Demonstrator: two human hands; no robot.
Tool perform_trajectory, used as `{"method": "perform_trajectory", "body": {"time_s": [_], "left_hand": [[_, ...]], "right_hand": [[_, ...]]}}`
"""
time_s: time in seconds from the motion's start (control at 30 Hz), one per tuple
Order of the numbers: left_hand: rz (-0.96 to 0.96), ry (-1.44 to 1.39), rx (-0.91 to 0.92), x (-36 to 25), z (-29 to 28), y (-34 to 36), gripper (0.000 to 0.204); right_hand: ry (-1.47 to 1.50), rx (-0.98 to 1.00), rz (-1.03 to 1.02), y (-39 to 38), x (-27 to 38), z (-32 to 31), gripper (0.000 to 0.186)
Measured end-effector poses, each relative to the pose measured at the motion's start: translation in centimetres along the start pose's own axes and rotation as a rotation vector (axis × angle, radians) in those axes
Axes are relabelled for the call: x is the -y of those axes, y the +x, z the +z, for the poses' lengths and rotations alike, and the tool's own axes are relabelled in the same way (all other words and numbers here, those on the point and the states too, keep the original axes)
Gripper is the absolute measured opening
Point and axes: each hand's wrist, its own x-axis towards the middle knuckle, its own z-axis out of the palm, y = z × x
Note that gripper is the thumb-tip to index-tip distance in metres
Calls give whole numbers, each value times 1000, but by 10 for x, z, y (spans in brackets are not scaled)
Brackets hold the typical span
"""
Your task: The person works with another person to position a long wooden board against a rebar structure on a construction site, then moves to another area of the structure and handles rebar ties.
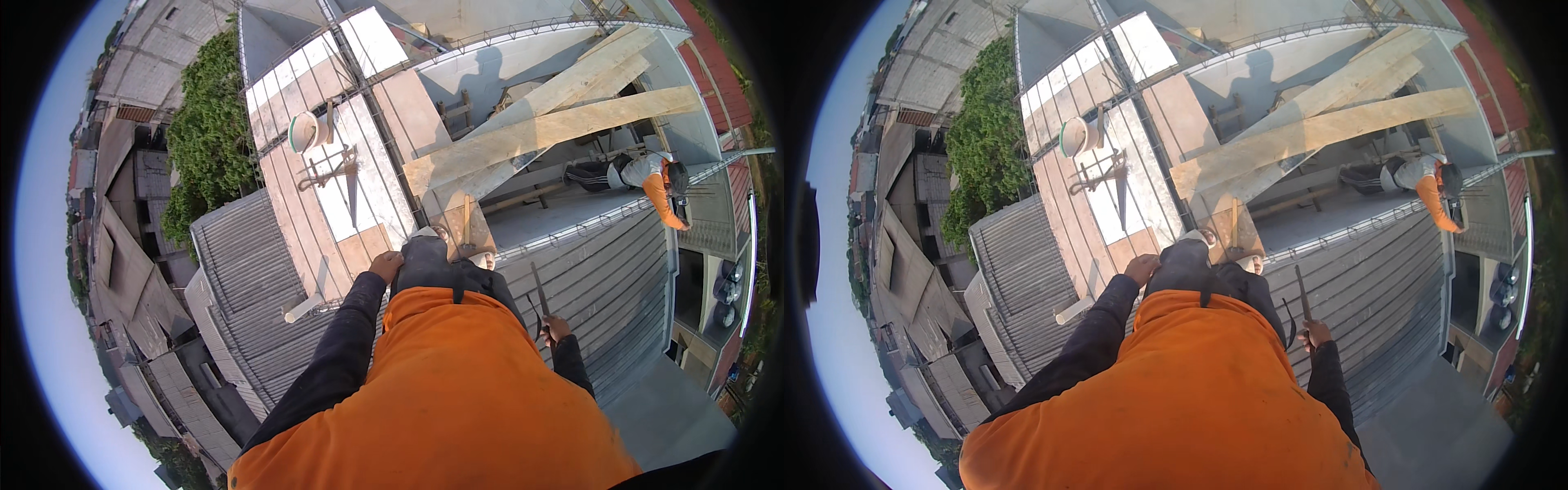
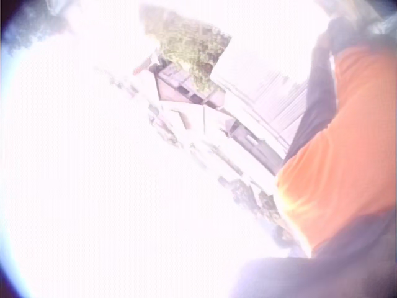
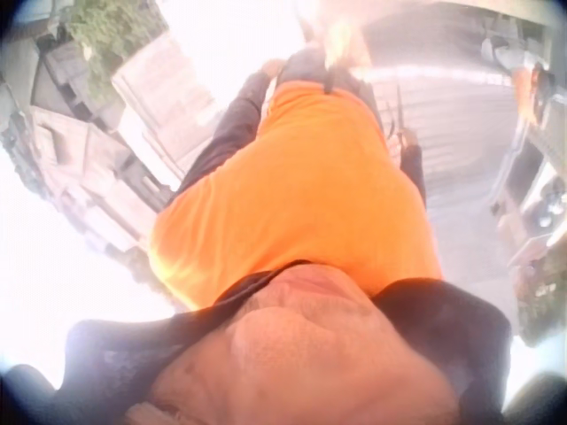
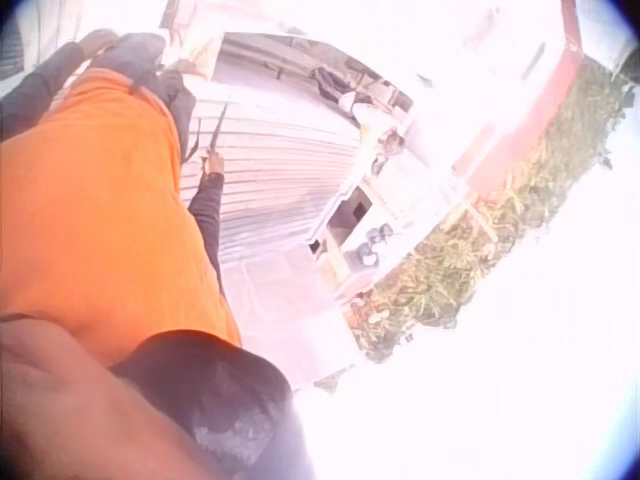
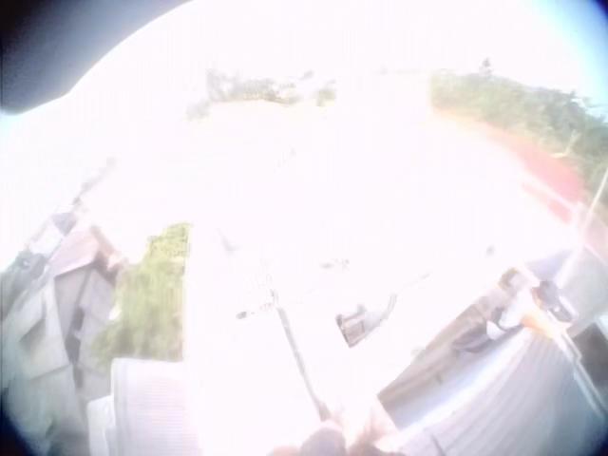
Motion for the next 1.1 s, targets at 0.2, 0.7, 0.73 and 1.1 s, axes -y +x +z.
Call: {"method": "perform_trajectory", "body": {"time_s": [0.2, 0.7, 0.73, 1.1], "left_hand": [[64, -108, -3, -35, 18, 1, 44], [-263, -71, 108, -28, -33, 11, 46], [-278, -71, 106, -25, -43, 10, 47], [9, 152, -150, 69, -184, 118, 55]], "right_hand": [[8, -62, -136, -24, 34, -6, 39], [60, -116, 139, -3, -48, 57, 34], [76, -124, 124, -4, -52, 67, 33], [12, -71, 83, -3, 44, 185, 42]]}}
